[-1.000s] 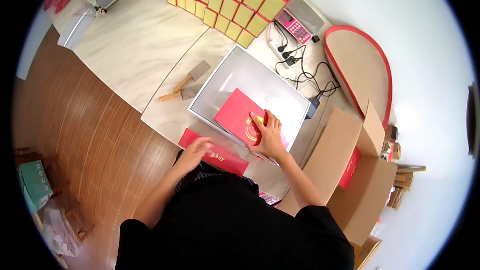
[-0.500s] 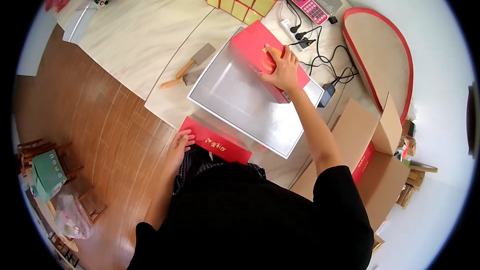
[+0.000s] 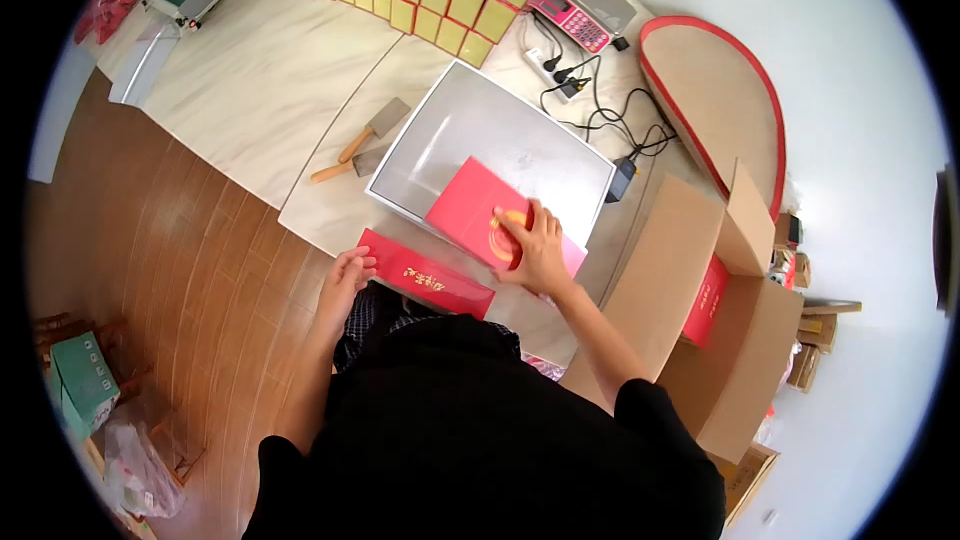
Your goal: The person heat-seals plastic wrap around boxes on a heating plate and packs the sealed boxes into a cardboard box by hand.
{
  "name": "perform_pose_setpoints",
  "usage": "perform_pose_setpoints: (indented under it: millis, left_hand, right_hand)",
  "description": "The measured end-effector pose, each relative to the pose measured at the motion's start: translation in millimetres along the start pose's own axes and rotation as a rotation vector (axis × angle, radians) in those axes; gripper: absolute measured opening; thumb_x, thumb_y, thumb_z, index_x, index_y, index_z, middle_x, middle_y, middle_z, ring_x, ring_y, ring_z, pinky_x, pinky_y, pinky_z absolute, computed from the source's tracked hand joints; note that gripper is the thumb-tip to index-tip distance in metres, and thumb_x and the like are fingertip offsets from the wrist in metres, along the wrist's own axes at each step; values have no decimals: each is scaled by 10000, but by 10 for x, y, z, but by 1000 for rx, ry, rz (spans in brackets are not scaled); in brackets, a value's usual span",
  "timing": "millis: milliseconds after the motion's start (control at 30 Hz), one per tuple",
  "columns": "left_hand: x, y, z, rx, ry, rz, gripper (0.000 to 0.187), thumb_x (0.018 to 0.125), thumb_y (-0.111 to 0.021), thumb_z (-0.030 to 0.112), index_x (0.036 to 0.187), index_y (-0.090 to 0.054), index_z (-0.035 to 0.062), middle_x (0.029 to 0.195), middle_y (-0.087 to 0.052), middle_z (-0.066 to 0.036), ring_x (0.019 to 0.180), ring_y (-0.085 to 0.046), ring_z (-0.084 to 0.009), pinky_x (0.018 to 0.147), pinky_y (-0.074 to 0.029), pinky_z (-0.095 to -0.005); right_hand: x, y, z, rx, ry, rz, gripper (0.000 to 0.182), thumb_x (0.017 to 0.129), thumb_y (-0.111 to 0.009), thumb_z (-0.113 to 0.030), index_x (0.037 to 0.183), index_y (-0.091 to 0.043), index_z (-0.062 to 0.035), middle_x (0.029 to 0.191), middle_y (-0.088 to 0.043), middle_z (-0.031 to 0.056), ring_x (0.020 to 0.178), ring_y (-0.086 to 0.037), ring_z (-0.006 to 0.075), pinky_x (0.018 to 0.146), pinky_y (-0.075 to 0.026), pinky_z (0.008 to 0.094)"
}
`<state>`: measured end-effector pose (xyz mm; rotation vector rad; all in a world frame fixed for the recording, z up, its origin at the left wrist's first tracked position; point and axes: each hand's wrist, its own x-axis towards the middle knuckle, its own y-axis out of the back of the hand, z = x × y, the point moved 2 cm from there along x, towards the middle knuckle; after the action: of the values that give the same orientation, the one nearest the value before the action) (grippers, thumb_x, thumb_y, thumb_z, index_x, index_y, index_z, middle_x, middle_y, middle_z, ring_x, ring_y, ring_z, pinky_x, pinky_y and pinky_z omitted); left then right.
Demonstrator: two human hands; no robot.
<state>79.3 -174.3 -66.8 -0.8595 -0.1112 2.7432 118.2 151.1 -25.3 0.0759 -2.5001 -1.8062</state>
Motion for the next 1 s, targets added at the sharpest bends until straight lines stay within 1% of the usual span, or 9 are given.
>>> perform_pose_setpoints:
  millis: [100,200,233,300,367,633,667,800,1000]
  left_hand:
    - [108,-7,34,9,-8,-55,329,986,-431,260,1237,-526,70,1094,-619,-38,954,-577,-97,800,-418,-223]
    - [185,-44,135,48,-41,-130,330,988,-426,259,1235,-528,65,1101,-618,-45,963,-577,-101,815,-424,-232]
    - [223,-79,187,35,-63,-158,330,990,-422,254,1236,-527,62,1103,-617,-50,965,-578,-107,822,-425,-238]
    - [251,-204,294,33,-81,-225,330,991,-419,249,1238,-526,58,1105,-616,-54,967,-579,-113,830,-427,-245]
    - [219,-398,455,57,-149,-315,326,997,-410,251,1235,-533,66,1126,-607,-71,999,-579,-137,847,-432,-263]
    - [41,-846,756,104,-129,-605,330,1003,-395,237,1248,-515,50,1117,-604,-79,1024,-572,-152,877,-424,-274]
    - [28,-844,776,102,-126,-616,331,1005,-391,233,1250,-513,45,1122,-598,-83,1025,-571,-155,884,-426,-276]
    - [62,-789,758,108,-121,-670,349,1007,-390,256,1251,-506,36,1122,-588,-82,1015,-565,-151,877,-432,-273]
    - [71,-782,757,144,-92,-766,354,1006,-389,254,1255,-499,28,1131,-577,-86,1017,-559,-149,873,-436,-270]
  right_hand:
    - [-301,78,-81,10,-7,-56,931,516,-800,-450,1363,-466,-255,1308,-342,274,1191,-355,456,1024,-265,534]
    - [-531,189,-94,1012,-435,-239,892,614,-782,-457,1371,-446,-124,1334,-440,150,1215,-444,293,1013,-362,419]
    - [-635,220,-77,1011,-454,-220,892,614,-782,-457,1371,-446,-124,1334,-440,150,1215,-444,293,1013,-362,419]
    - [-895,191,-61,1873,-798,-119,849,660,-749,-462,1356,-447,-80,1316,-503,128,1162,-522,272,962,-445,400]
    - [-869,192,-225,2425,-545,91,799,776,-653,-518,1361,-411,-30,1292,-515,206,1157,-532,325,918,-487,438]
    - [-433,594,-1117,2114,-492,380,690,857,-575,-486,1313,-432,12,1195,-536,244,895,-626,267,752,-558,382]
    - [-401,689,-1227,2169,-492,434,681,904,-528,-481,1300,-412,61,1152,-533,262,791,-629,231,674,-560,323]
    - [-550,311,-1005,2097,-400,380,643,935,-482,-446,1365,-366,17,1243,-485,313,1084,-574,358,849,-538,399]
    - [-704,408,-1104,2446,-305,448,629,930,-518,-400,1353,-368,40,1182,-522,303,955,-632,320,722,-575,337]
